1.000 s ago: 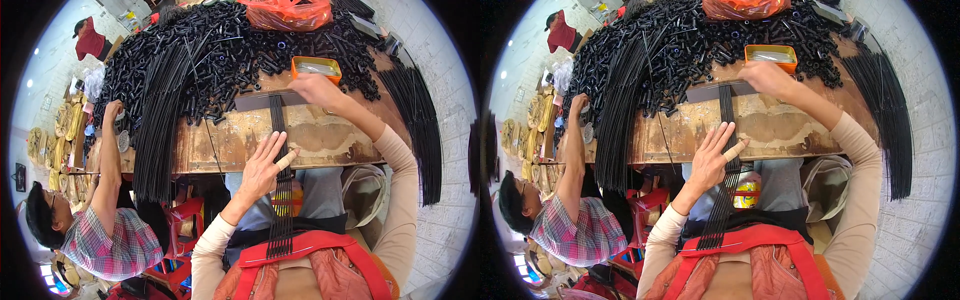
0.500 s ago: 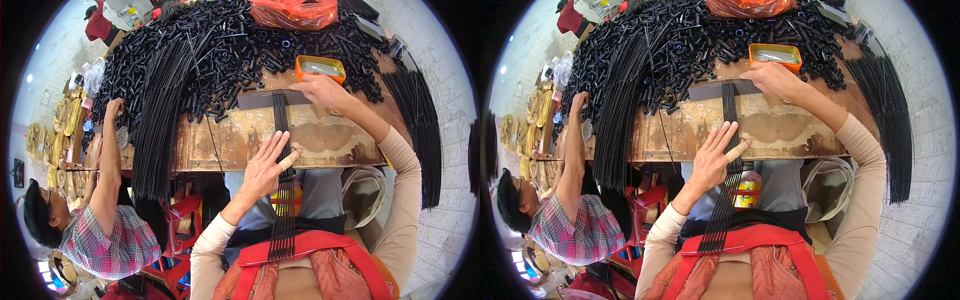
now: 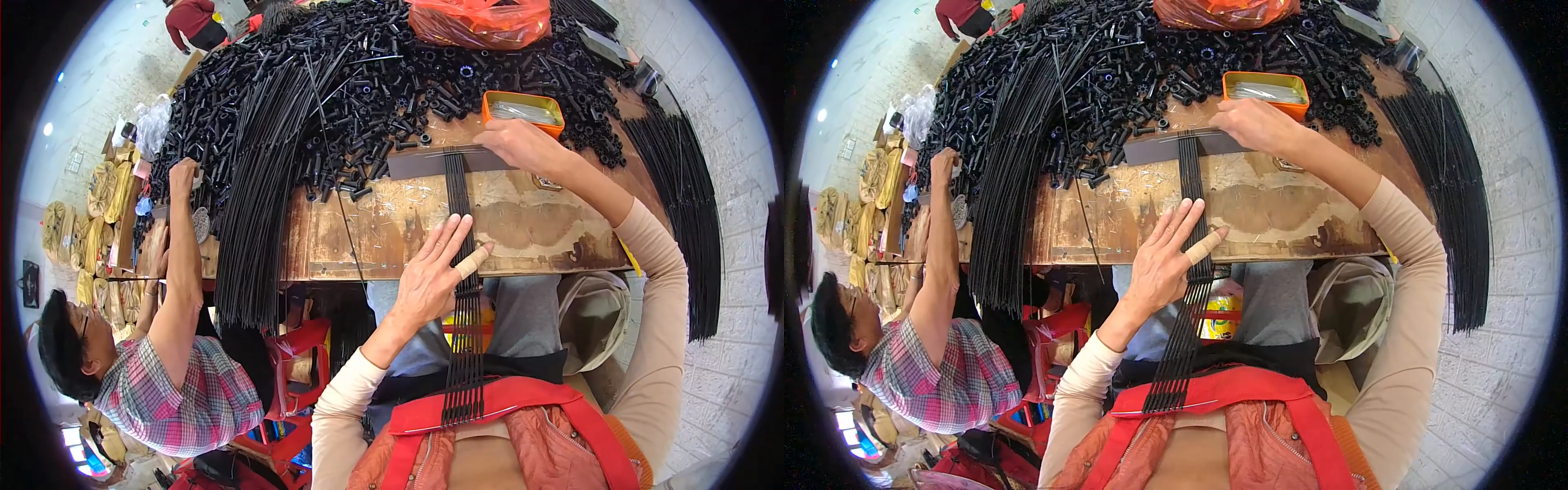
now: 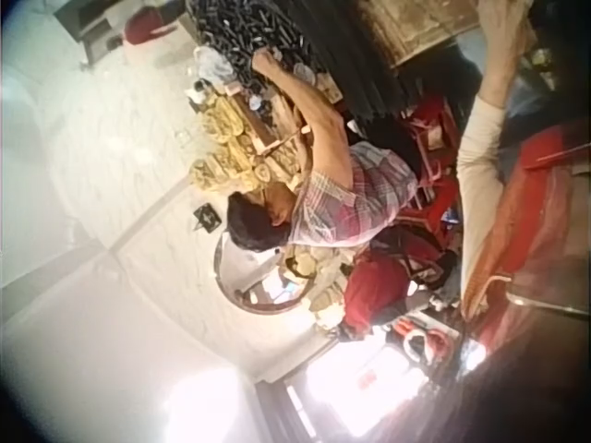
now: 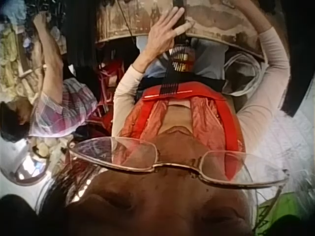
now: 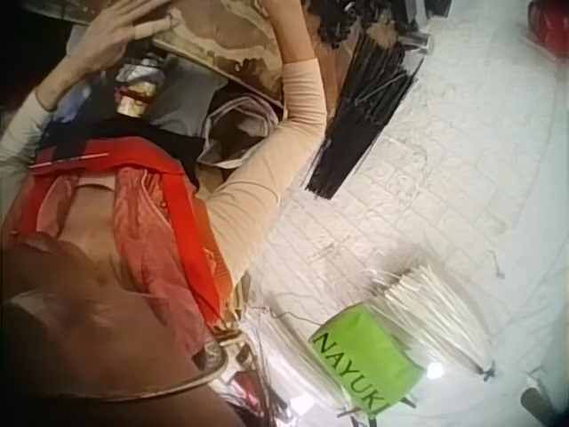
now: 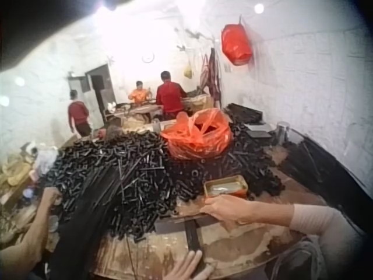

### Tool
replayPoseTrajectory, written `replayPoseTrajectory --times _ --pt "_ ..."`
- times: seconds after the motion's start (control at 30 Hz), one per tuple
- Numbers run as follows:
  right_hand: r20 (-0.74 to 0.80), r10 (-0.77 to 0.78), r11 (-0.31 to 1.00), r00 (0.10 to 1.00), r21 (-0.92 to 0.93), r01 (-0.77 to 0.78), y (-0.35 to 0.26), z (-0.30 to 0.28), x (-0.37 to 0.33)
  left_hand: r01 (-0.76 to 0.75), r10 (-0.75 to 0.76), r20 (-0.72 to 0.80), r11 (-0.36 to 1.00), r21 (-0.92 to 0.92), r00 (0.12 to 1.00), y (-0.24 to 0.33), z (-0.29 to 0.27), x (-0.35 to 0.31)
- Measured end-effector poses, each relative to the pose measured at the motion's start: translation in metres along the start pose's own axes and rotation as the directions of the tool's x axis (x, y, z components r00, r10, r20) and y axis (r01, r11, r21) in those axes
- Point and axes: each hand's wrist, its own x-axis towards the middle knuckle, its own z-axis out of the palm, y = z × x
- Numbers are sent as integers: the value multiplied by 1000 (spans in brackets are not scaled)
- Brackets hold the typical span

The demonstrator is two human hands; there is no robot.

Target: Assembling hair brushes by inserting bundles of bristles into plastic components using pliers.

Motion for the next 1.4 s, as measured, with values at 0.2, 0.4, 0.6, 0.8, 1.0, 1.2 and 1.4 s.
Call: replayPoseTrajectory --times 0.2,0.4,0.6,0.8,1.0,1.2,1.4 --pt "53 66 990 996 118 -72 4 -4 9 44 -44 23 999 -27 999 3 -2 1" --pt "37 -17 994 999 109 13 1 4 10 47 -46 14 999 -26 999 3 -2 -1" --pt "6 17 992 1000 129 -18 -6 3 18 44 -43 12 999 -32 999 3 -1 0" --pt "-119 86 993 989 94 -75 -11 -4 10 48 -48 5 998 -41 999 2 -2 -2" --pt "55 52 997 997 62 -56 -9 -6 9 25 -26 36 999 35 999 10 -9 -5" --pt "340 -218 818 915 575 -19 -113 -82 -47 196 -296 222 903 382 929 -2 -77 0" --pt "210 119 508 970 827 -241 -191 26 -103 -114 118 4 969 -219 993 -73 10 70"
